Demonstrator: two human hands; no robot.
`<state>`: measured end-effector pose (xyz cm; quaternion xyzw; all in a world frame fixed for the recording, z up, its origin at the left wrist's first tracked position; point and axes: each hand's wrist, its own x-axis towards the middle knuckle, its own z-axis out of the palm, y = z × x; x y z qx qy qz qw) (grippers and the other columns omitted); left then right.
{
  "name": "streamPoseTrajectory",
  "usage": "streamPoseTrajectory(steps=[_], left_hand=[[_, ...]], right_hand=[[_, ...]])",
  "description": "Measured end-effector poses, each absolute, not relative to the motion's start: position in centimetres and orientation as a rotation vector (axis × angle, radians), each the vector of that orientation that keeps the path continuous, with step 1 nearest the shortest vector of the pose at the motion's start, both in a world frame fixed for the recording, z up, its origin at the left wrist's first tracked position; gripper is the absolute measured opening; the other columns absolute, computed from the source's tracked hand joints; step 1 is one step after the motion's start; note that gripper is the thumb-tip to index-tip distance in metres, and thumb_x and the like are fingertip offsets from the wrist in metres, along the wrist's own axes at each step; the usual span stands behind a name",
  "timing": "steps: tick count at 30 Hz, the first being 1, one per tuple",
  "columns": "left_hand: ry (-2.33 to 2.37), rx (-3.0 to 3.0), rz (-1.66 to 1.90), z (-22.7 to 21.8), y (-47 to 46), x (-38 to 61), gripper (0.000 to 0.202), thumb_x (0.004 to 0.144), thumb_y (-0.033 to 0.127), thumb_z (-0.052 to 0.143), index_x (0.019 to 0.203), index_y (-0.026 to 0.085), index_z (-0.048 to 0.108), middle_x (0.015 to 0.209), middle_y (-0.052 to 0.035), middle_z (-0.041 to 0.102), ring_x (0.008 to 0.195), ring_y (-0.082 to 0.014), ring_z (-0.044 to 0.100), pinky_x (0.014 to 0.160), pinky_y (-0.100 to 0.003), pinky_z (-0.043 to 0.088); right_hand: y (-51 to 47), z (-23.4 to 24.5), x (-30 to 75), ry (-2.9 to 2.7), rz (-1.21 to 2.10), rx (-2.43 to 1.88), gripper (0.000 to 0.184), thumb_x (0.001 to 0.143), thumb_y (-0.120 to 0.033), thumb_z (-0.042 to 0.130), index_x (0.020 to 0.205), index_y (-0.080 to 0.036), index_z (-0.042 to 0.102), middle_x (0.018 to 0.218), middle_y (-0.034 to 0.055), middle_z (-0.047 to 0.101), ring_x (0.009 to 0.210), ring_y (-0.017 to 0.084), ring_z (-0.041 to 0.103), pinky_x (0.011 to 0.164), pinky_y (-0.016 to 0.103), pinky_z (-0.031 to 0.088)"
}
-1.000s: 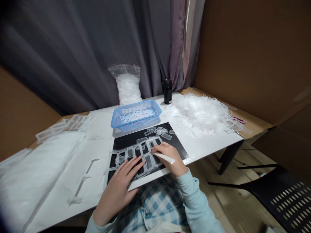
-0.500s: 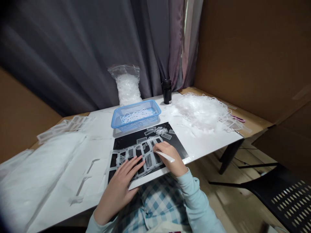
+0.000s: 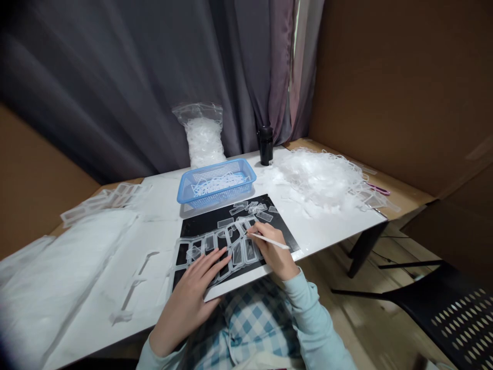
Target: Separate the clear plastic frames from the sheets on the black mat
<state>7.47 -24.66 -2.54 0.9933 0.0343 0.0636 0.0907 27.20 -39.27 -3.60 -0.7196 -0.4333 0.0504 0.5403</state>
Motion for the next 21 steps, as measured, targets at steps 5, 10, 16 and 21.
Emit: streamPoseTrajectory(steps=[5,10,16,21], left_hand=[[0.082,2.944,0.211,-2.7,-24.6,7.4,0.084,0.078,0.005,0.052,0.154,0.031,0.028,0.159,-0.0003,0.037,0.147,-0.0235,0.034,0.122,-0.05,0.031],[0.076,2.934,0.224,-2.8,-24.5,7.5,0.085,0.078,0.004,0.052,0.154,0.031,0.027,0.159,-0.0002,0.037,0.147,-0.0229,0.034,0.122,-0.05,0.032],[0.075,2.932,0.249,-2.9,-24.6,7.5,0.081,0.078,0.005,0.052,0.152,0.029,0.031,0.158,-0.0017,0.039,0.146,-0.0239,0.036,0.119,-0.053,0.035],[0.075,2.942,0.365,-3.1,-24.8,7.2,0.072,0.077,0.004,0.054,0.144,0.027,0.041,0.154,-0.0049,0.043,0.144,-0.0265,0.039,0.117,-0.057,0.038]], right_hand=[[-39.3,-3.4,27.2,-0.962,0.149,-1.683,0.017,0.096,-0.031,0.056,0.082,-0.022,0.059,0.093,0.0048,0.073,0.088,0.024,0.068,0.075,0.032,0.048],[-39.5,-3.2,27.0,-0.899,0.167,-1.666,0.018,0.096,-0.034,0.056,0.085,-0.022,0.063,0.092,0.0046,0.072,0.088,0.023,0.067,0.075,0.032,0.047],[-39.7,-3.1,27.5,-0.846,0.224,-1.632,0.02,0.091,-0.04,0.065,0.084,-0.021,0.067,0.085,0.0036,0.071,0.079,0.021,0.066,0.069,0.03,0.049],[-40.1,-2.5,27.2,-0.901,0.276,-1.596,0.018,0.092,-0.037,0.065,0.086,-0.02,0.067,0.086,0.004,0.07,0.081,0.02,0.066,0.071,0.03,0.051]])
